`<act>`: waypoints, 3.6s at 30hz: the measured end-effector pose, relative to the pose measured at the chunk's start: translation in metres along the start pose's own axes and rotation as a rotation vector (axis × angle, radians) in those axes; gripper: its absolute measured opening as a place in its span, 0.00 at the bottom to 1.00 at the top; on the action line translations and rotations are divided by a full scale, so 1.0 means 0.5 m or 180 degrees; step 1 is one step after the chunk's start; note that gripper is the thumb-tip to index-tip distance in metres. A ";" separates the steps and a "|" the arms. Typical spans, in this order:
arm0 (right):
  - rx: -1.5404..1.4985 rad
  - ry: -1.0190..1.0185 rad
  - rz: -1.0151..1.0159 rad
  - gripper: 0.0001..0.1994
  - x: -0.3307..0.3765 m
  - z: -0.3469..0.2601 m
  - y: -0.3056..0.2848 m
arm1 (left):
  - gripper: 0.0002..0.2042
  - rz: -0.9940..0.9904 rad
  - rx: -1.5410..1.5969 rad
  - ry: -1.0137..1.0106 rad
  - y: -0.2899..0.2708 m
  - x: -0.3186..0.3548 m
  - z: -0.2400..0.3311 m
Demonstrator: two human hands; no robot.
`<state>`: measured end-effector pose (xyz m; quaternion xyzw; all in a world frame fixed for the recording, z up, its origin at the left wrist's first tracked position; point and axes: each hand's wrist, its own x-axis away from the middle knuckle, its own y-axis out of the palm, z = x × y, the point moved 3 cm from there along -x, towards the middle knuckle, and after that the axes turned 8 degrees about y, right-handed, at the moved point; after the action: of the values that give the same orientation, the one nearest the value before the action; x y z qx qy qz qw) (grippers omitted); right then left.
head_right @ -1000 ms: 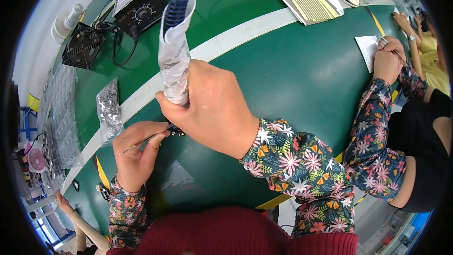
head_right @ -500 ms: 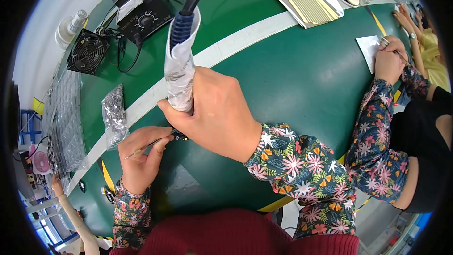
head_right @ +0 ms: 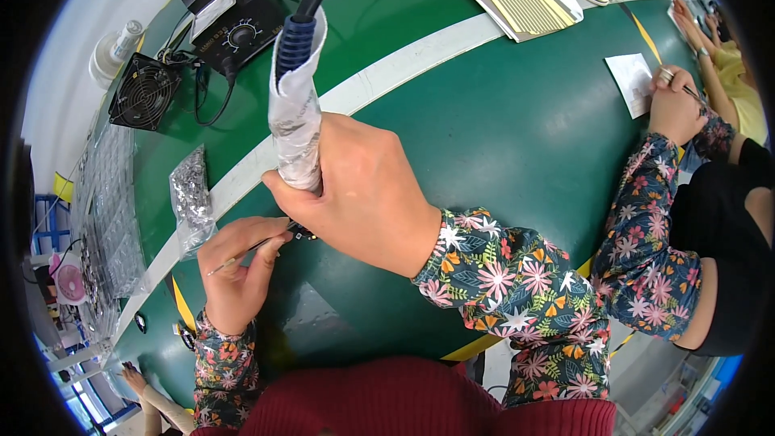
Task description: The person assembles components of a small electronic device by soldering small metal parts onto a PCB with a soldering iron and applying adhesive from a dispenser tube to electronic components, using tweezers to handle the small parts.
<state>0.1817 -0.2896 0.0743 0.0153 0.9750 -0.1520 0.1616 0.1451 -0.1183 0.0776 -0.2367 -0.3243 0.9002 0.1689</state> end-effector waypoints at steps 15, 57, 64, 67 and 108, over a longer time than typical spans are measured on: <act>-0.0026 -0.0092 -0.0027 0.11 0.006 -0.004 0.005 | 0.06 -0.0050 -0.0065 -0.0021 0.000 -0.001 0.000; 0.0216 0.0015 -0.0048 0.06 -0.001 -0.009 -0.011 | 0.05 -0.0006 0.0129 0.0043 -0.007 -0.021 -0.009; 0.0324 0.0033 -0.0118 0.06 0.001 -0.012 -0.011 | 0.05 -0.0004 0.0194 0.0008 -0.005 -0.019 -0.011; 0.0359 0.0065 -0.0187 0.06 0.003 -0.009 -0.010 | 0.04 -0.0050 0.0209 0.0066 -0.006 -0.021 -0.009; -0.0144 0.0690 -0.0131 0.05 0.003 -0.008 -0.013 | 0.05 -0.0008 0.0243 0.0491 -0.005 -0.015 -0.021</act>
<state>0.1787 -0.2946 0.0792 0.0080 0.9900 -0.1308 0.0523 0.1573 -0.1148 0.0744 -0.2984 -0.2761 0.8907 0.2034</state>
